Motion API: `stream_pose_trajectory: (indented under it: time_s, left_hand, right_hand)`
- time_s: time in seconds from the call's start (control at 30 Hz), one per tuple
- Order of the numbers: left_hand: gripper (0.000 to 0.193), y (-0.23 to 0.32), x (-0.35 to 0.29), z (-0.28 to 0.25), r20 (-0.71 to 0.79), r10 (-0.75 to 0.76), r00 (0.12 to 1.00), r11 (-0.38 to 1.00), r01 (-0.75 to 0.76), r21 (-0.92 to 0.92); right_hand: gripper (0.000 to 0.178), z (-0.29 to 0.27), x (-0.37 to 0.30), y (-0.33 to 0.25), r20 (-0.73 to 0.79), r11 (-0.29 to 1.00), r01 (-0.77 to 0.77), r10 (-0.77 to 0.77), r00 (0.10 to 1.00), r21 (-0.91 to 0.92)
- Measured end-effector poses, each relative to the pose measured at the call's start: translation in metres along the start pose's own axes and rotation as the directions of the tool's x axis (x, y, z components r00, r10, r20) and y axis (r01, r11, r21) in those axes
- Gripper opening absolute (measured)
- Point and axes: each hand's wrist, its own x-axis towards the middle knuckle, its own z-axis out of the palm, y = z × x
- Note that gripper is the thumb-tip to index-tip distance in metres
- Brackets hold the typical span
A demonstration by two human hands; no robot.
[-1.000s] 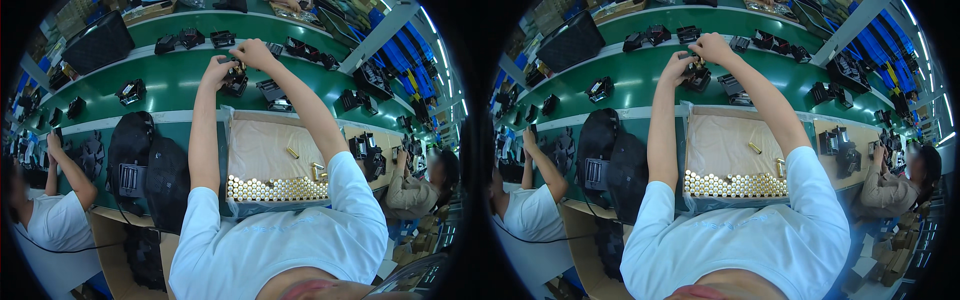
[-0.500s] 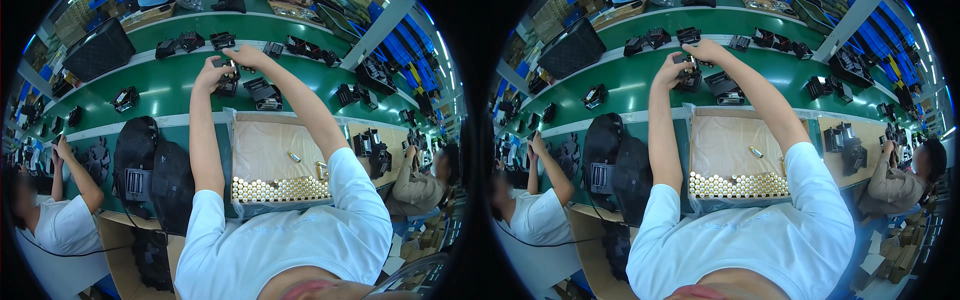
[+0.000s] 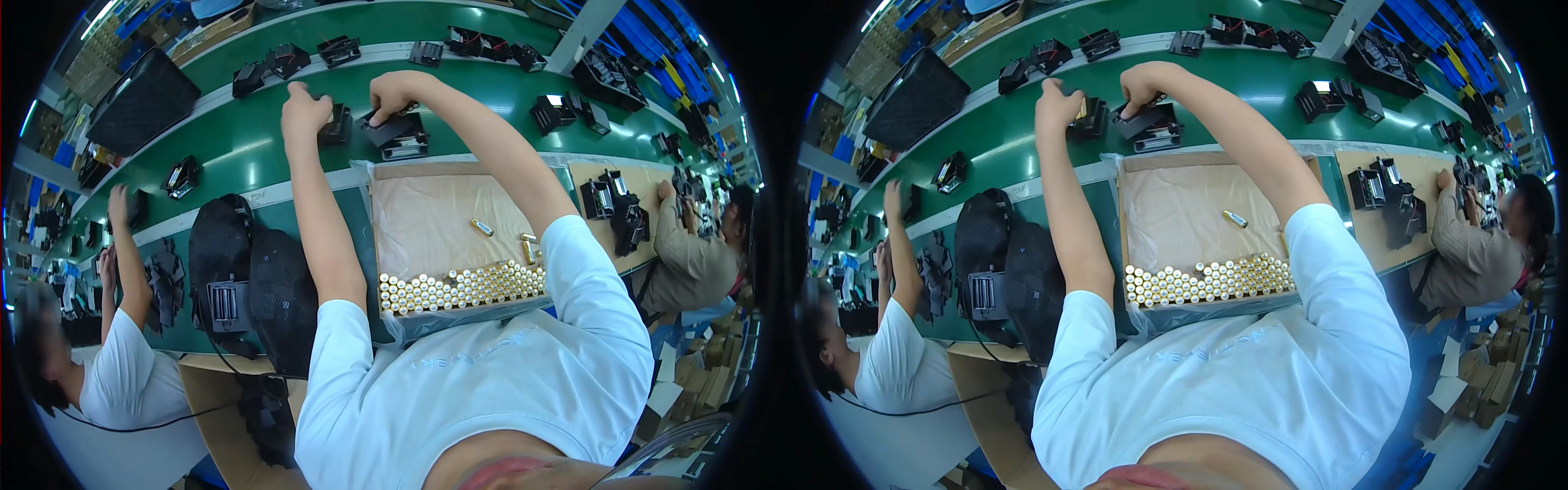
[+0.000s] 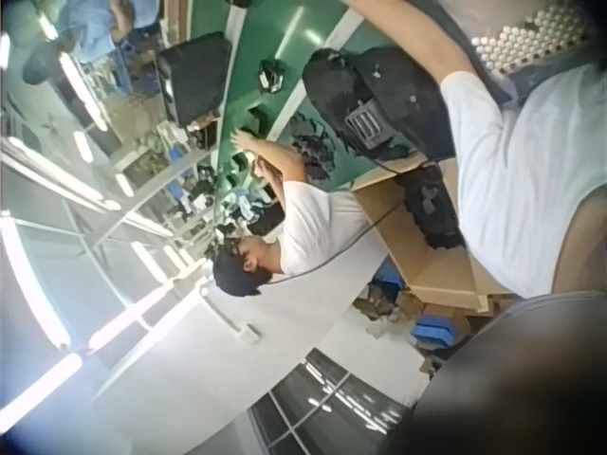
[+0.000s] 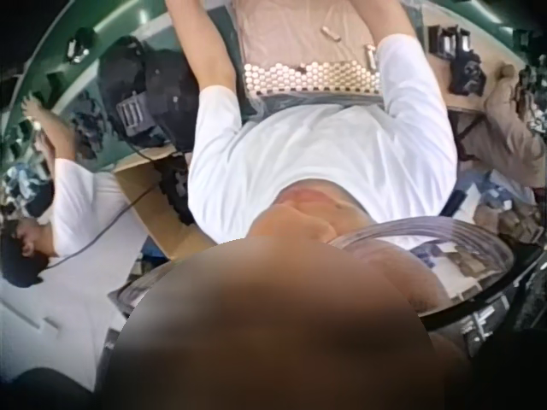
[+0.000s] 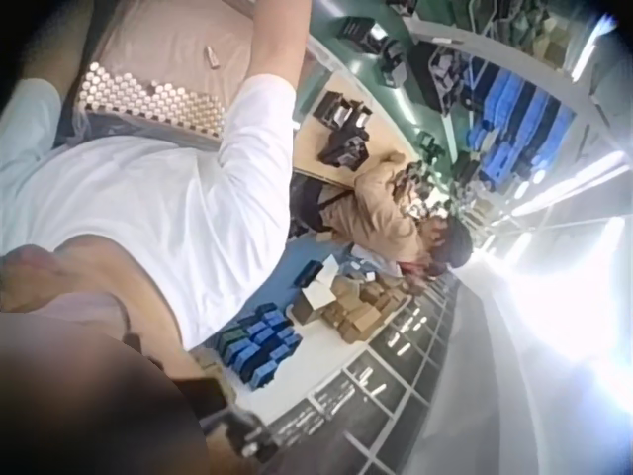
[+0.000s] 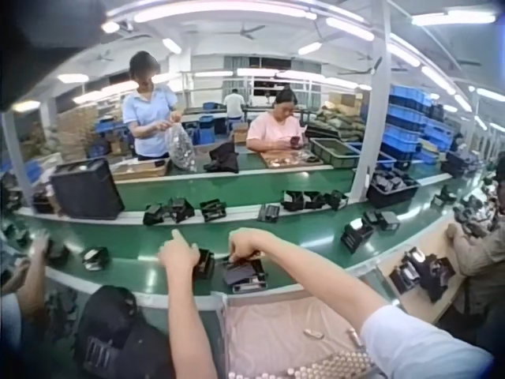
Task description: Assembling small metallic cylinders into handheld devices on a production line.
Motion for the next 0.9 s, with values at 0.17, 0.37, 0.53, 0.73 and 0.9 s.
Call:
stream_pose_trajectory:
  time_s: [0.17, 0.37, 0.53, 0.73, 0.9]
  left_hand:
    - [0.054, 0.017, -0.012, 0.007, -0.317, 0.148, 0.937, 0.906, 0.001, 0.423]
    - [0.044, 0.051, -0.022, 0.013, 0.453, 0.203, 0.868, 0.94, -0.043, -0.339]
    - [0.038, 0.054, -0.015, 0.043, 0.463, 0.282, 0.841, 0.717, 0.136, -0.683]
    - [0.033, 0.036, 0.003, 0.092, 0.39, 0.337, 0.857, 0.222, 0.331, -0.917]
    - [0.032, 0.049, -0.018, 0.08, 0.35, 0.246, 0.904, 0.32, 0.265, -0.909]
  right_hand:
    - [0.033, 0.001, -0.003, 0.032, -0.171, 0.986, -0.048, 0.075, 0.982, 0.157]
    - [0.025, 0.013, -0.024, 0.052, -0.244, 0.776, -0.27, 0.474, 0.846, 0.571]
    - [0.023, 0.016, -0.058, 0.054, -0.087, 0.577, -0.28, 0.526, 0.846, 0.767]
    - [0.036, -0.003, -0.084, 0.04, -0.258, 0.629, -0.054, 0.394, 0.882, 0.775]
    - [0.04, -0.022, -0.08, 0.032, -0.358, 0.895, -0.02, 0.198, 0.913, 0.445]
